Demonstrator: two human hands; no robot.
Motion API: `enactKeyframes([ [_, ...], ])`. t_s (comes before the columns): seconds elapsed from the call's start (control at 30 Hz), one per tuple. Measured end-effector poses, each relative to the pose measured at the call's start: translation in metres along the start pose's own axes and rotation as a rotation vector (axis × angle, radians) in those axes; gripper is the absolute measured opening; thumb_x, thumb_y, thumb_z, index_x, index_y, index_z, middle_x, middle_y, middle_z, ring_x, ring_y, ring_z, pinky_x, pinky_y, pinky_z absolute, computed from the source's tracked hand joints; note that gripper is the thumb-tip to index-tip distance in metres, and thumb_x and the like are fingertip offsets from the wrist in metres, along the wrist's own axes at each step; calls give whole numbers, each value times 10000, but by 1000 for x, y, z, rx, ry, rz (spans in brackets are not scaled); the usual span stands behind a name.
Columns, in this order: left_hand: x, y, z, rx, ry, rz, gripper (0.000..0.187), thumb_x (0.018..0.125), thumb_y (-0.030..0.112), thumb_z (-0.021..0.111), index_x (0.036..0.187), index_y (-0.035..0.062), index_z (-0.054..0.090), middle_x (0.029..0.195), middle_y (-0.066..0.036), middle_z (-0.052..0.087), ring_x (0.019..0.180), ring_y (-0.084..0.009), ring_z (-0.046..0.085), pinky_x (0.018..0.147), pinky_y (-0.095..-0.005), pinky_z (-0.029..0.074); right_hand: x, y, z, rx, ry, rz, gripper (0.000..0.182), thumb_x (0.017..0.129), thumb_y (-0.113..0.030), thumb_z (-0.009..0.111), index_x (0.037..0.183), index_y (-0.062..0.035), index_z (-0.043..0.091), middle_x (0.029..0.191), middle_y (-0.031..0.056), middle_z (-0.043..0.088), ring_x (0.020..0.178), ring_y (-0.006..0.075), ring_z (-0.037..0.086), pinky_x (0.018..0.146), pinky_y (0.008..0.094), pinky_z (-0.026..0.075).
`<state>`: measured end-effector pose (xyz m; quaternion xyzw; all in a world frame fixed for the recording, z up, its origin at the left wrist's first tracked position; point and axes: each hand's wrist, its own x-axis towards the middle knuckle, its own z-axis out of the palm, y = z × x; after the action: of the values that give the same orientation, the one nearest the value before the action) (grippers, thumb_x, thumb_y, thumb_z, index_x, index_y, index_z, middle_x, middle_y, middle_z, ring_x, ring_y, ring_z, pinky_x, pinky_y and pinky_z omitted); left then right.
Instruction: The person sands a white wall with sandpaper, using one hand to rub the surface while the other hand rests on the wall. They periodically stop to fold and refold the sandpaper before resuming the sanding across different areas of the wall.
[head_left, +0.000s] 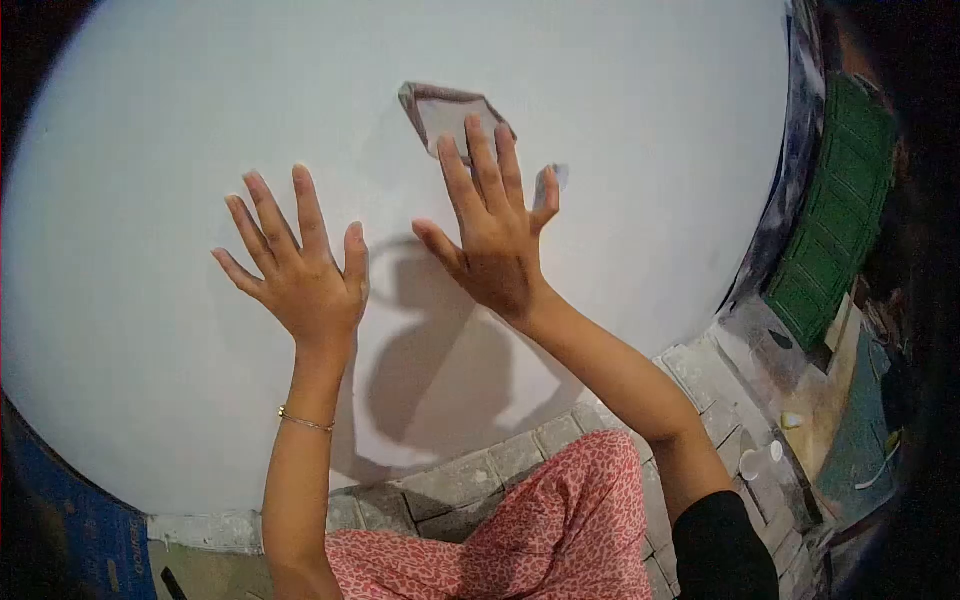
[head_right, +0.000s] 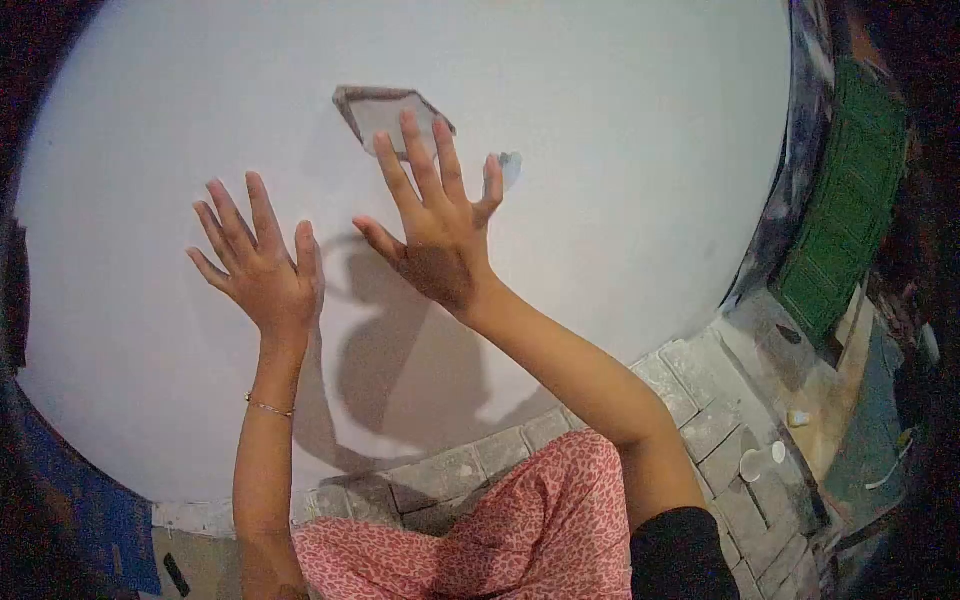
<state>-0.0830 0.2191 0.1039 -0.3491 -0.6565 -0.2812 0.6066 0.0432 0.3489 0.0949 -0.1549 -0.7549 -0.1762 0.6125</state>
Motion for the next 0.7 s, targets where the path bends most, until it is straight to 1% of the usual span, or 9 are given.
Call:
enactKeyframes([
  [0.07,-3,2,-1,0,-24,-8,611,880,433,425,1423,197,273,1500,-110,133,1381,-320,94,1046,-580,-10,9,-7,-4,35,4,63,713,813,-541,524,1378,-138,361,1467,106,258,1351,284,225,1027,526,-45],
  [0.13,0,3,-5,41,-18,-17,604,862,467,450,1402,228,322,1490,-115,176,1377,-312,129,1053,-580,13,0,-10,-9,45,-14,58,705,820,-532,518,1381,-137,355,1467,108,255,1352,285,222,1026,528,-48],
  [0.23,-2,-1,0,26,-18,-21,596,867,466,437,1404,237,315,1489,-115,177,1378,-307,129,1056,-578,12,9,2,-7,25,-46,-8,669,846,-490,500,1390,-137,336,1476,112,230,1358,284,203,1022,536,-56],
  [0.33,-2,0,2,37,-47,-37,583,877,479,412,1403,251,312,1489,-109,178,1378,-300,132,1061,-571,9,19,6,-6,8,-44,103,672,841,-470,511,1398,-145,320,1492,116,172,1371,282,163,1017,540,-73],
  [0.43,-2,-2,-1,58,-33,-33,576,885,509,374,1401,262,313,1487,-101,189,1378,-293,135,1065,-566,8,6,-4,-12,79,-63,77,656,849,-465,500,1395,-143,327,1486,134,182,1372,286,153,1017,534,-76],
  [0.5,-2,-5,3,56,-13,-36,576,888,527,353,1400,267,312,1486,-97,196,1378,-289,138,1067,-563,9,10,2,-8,56,-44,25,647,856,-455,498,1394,-138,330,1482,147,187,1371,291,154,1015,534,-72],
  [0.6,-5,-4,7,59,-73,-50,577,890,547,323,1397,271,319,1483,-92,207,1378,-282,143,1070,-558,10,18,4,-2,-17,-31,37,660,855,-466,496,1394,-125,327,1478,154,198,1359,306,194,1014,534,-69],
  [0.67,-4,-3,3,41,-37,-31,589,898,540,320,1407,245,302,1498,-88,145,1378,-295,125,1054,-588,6,3,-3,-9,23,-61,45,662,853,-467,500,1392,-123,330,1477,158,198,1357,307,201,1014,534,-69],
  [0.7,-3,-4,-1,42,-27,-33,589,898,540,320,1407,245,302,1498,-88,145,1378,-295,125,1054,-588,6,-3,-7,-13,63,-76,42,664,851,-467,504,1390,-121,333,1476,163,198,1355,308,207,1014,534,-68],
])
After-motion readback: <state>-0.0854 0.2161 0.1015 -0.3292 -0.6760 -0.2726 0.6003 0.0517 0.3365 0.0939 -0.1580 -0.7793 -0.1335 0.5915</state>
